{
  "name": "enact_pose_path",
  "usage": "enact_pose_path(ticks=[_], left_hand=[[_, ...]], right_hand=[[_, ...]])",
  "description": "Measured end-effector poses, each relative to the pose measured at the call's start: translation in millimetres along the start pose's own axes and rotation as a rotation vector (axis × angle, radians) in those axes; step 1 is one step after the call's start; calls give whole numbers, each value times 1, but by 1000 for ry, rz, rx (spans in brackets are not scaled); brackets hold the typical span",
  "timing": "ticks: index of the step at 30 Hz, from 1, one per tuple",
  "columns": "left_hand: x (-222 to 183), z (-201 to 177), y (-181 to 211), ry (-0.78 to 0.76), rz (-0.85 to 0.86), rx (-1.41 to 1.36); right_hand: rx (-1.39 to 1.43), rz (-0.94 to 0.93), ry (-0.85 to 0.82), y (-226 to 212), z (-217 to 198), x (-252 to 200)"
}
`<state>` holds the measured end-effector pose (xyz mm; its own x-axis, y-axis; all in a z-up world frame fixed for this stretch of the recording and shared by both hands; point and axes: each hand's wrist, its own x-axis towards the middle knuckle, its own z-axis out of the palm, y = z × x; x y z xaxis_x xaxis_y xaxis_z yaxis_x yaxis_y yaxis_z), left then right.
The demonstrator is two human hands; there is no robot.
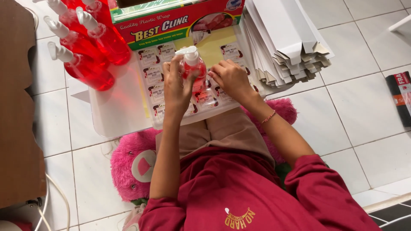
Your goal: The person wraps a red hand-mulled soap bottle in plastic wrap, then folds a white cardboard box and places the wrapped bottle inside. The person closes the box and sets it aside.
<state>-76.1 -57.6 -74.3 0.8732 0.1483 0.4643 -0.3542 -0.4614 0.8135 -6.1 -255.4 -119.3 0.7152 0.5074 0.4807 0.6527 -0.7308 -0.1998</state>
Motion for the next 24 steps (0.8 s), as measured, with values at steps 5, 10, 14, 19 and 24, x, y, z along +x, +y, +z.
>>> enact_pose_path(ticks=[5,10,14,19,24], left_hand=[[3,-5,16,-14,4,153],[3,2,22,23,-18,205],[5,-1,41,10,-57,262],[3,5,35,35,-14,298],[-1,5,29,49,20,309]], right_hand=[[-116,-49,67,2,23,-19],[-149,-107,112,-29,-2,-36],[-131,-113,132,-44,0,-42],[-107,-108,187,-61,3,-40],[-163,-83,255,-78,7,-37]])
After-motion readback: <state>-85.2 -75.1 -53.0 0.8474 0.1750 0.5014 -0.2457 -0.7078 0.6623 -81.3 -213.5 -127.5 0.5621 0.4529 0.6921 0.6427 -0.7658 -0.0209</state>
